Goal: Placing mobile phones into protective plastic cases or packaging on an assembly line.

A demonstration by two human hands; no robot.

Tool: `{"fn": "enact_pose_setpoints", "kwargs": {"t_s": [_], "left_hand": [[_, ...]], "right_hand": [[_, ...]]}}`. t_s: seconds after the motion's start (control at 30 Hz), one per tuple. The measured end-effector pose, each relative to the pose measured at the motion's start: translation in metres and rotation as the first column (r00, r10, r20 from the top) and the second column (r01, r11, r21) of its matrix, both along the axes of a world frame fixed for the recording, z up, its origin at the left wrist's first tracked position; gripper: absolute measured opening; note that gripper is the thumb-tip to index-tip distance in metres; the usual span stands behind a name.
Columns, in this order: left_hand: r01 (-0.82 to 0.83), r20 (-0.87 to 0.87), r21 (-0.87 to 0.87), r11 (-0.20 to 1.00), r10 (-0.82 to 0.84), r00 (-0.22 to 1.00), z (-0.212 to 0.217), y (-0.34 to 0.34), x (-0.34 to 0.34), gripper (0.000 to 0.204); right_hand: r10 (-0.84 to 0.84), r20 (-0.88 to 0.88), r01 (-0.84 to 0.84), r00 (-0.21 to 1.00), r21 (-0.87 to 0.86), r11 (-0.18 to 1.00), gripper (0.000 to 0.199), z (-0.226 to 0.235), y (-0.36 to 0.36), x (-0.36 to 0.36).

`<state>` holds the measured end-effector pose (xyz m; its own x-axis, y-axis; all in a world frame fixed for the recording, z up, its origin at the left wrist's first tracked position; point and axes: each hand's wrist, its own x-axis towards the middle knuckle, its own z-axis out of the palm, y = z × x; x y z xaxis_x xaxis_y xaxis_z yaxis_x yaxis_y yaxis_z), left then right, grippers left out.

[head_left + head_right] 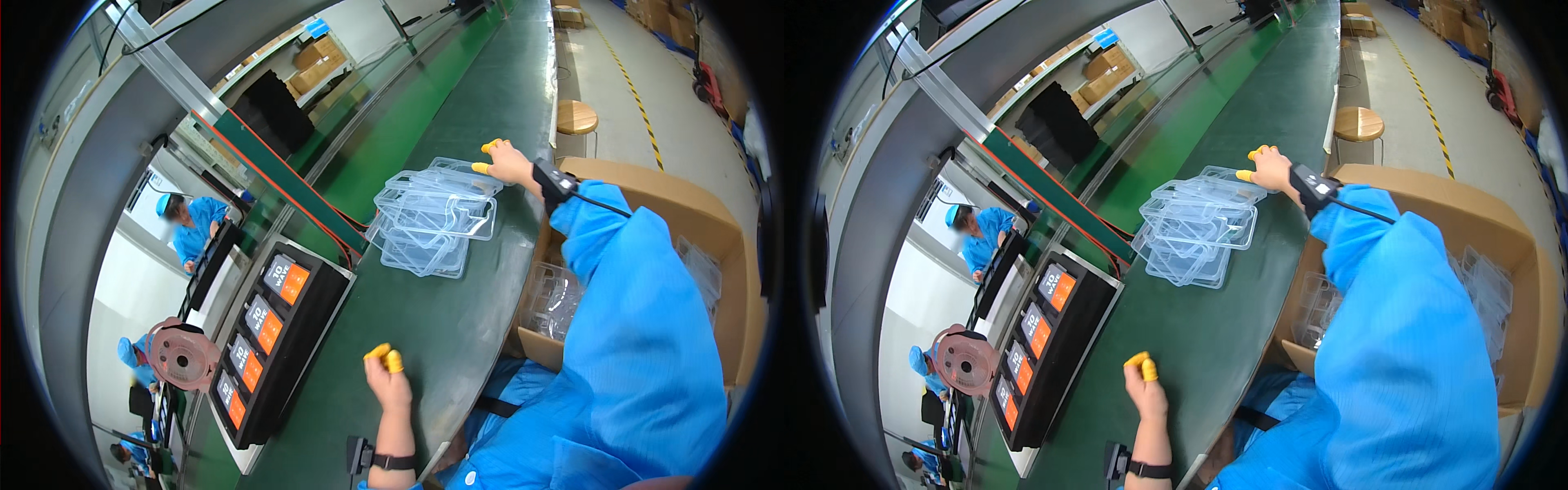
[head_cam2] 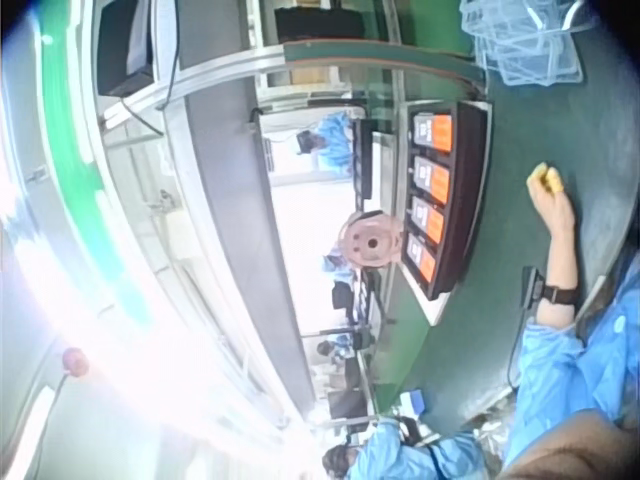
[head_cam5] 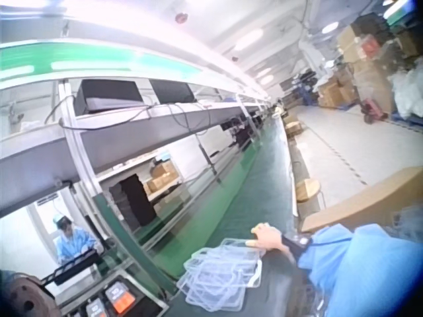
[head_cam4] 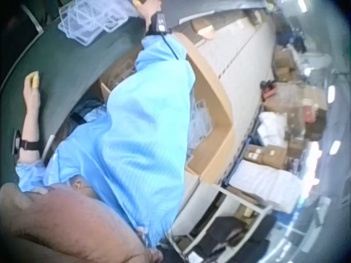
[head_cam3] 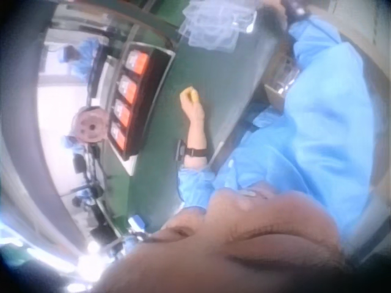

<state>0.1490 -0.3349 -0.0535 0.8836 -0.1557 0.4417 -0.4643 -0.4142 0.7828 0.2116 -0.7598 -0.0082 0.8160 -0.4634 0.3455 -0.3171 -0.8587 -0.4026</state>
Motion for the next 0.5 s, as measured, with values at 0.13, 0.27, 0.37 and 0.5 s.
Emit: {"fn": "enact_pose_setpoints", "kwargs": {"t_s": [0.13,0.27,0.37,0.5], "left_hand": [[0.125,-0.05,0.188,0.974,-0.118,0.992,0.004,-0.069,0.01,0.048],[-0.001,0.038,0.21,0.978,-0.007,0.999,-0.015,-0.097,0.047,0.059],[0.016,0.033,0.15,0.988,-0.022,0.999,-0.016,-0.109,0.066,0.073],[0.03,-0.062,-0.107,0.994,-0.037,0.997,-0.003,-0.089,0.059,0.071]], "right_hand": [[0.141,-0.3,-0.101,0.944,0.145,0.984,0.055,-0.02,-0.021,0.034],[0.343,-0.294,-0.311,0.892,0.151,0.938,0.059,-0.01,-0.006,0.041],[0.363,-0.282,-0.323,0.888,0.179,0.929,0.063,-0.011,0.004,0.033],[0.427,-0.238,-0.373,0.872,0.241,0.896,0.068,0.0,0.037,0.033]]}}
